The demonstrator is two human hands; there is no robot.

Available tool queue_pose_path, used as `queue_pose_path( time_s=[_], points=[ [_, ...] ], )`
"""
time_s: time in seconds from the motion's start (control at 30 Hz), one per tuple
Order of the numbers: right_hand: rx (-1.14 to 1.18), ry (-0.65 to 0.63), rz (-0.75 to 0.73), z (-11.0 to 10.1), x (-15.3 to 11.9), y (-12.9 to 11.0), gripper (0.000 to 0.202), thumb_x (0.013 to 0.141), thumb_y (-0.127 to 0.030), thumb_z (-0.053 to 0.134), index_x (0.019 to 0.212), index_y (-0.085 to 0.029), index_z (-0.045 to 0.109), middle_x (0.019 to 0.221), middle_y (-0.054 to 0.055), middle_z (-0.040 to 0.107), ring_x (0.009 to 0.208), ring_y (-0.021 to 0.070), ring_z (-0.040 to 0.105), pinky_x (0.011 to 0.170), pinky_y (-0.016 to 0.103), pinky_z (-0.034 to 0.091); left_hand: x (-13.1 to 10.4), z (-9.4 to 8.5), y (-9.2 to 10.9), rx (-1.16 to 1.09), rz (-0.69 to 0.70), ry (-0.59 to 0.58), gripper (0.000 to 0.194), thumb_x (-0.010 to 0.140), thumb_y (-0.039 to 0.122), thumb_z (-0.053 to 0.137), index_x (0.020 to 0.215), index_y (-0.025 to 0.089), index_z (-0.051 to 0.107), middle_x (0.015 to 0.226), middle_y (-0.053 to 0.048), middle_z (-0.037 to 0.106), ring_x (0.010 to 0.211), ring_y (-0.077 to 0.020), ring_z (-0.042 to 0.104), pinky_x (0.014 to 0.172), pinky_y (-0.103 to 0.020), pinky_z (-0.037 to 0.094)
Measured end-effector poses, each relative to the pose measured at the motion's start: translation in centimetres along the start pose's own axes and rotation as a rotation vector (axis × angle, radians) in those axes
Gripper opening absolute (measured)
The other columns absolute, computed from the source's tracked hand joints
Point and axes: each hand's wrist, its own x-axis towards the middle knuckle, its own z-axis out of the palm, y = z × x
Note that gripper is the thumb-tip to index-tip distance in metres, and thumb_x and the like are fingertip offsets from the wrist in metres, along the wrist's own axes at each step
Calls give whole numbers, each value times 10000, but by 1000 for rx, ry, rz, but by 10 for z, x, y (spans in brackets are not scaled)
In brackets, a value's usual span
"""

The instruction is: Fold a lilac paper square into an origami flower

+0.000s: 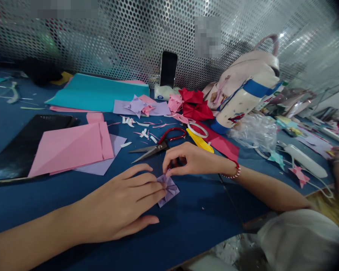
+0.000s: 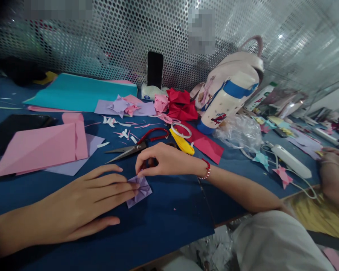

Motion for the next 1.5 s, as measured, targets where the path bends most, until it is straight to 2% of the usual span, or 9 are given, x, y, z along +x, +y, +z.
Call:
queue_pose_path(
  time_s=[0.13, 0.37, 0.57, 0.77, 0.9, 1.07, 1.2, 1.3, 1.5],
  points=[
    [-24, 13, 9, 1, 0, -3, 72, 1128, -194, 926, 1059, -215, 925, 1070, 18, 938, 838, 140, 741, 797, 245, 544, 0, 0, 0, -1, -2, 3, 521, 1441, 456, 399, 1466, 187, 845, 1372, -1, 974, 1246, -185, 866, 1539, -295, 270],
    [-63, 17, 25, 1, -1, -7, 89, 1138, -196, 905, 1052, -222, 910, 1040, 11, 934, 820, 146, 723, 825, 265, 555, -4, 2, -1, -18, -22, -18, 330, 1361, 436, 673, 1532, 201, 830, 1416, -24, 969, 1296, -226, 866, 1462, -367, 445],
    [-92, 18, 9, 2, -1, -10, 102, 1139, -188, 885, 1045, -225, 898, 1041, 14, 932, 833, 156, 735, 846, 280, 554, -3, 3, -1, 7, 1, -14, 418, 1414, 436, 505, 1490, 195, 838, 1396, -19, 970, 1290, -224, 863, 1492, -357, 397],
    [-114, 31, -7, 3, -2, -9, 106, 1137, -180, 877, 1041, -224, 882, 1015, 14, 915, 810, 157, 733, 818, 279, 539, -5, 3, 0, 51, 4, -3, 377, 1381, 460, 609, 1505, 203, 856, 1440, -29, 959, 1297, -246, 848, 1485, -383, 420],
    [-129, 30, 0, 3, -1, -8, 109, 1137, -188, 876, 1034, -224, 877, 1002, 12, 908, 798, 157, 721, 802, 278, 532, -6, 6, -1, 70, 4, 17, 417, 1385, 490, 582, 1522, 204, 853, 1473, -31, 958, 1317, -270, 829, 1469, -414, 422],
    [-152, 16, 9, 5, -1, -13, 105, 1144, -174, 849, 1049, -220, 851, 989, 2, 881, 821, 154, 728, 817, 270, 518, -5, 6, -2, 72, -3, 37, 468, 1419, 495, 480, 1528, 213, 837, 1456, -4, 970, 1311, -230, 837, 1479, -350, 389],
    [-302, 15, 69, 11, -4, -17, 164, 1141, -249, 885, 1061, -235, 742, 983, -10, 827, 818, 162, 679, 776, 282, 434, -9, 9, -3, 82, 12, 50, 493, 1425, 483, 439, 1512, 210, 841, 1445, -17, 972, 1343, -245, 840, 1548, -372, 308],
    [-474, -20, 58, 17, -4, -16, 274, 1214, -375, 841, 1044, -247, 668, 982, -2, 776, 814, 178, 600, 745, 309, 339, -14, 15, -4, 77, 14, 44, 451, 1404, 494, 511, 1550, 219, 836, 1443, -15, 972, 1357, -253, 845, 1588, -397, 272],
    [-691, -98, -67, 18, -3, -9, 330, 1349, -435, 602, 1086, -251, 680, 1028, 42, 753, 893, 225, 601, 746, 361, 287, -21, 21, -7, 67, 3, 18, 446, 1299, 483, 730, 1668, 241, 795, 1506, -31, 958, 1450, -273, 841, 1577, -443, 388]
  ],
)
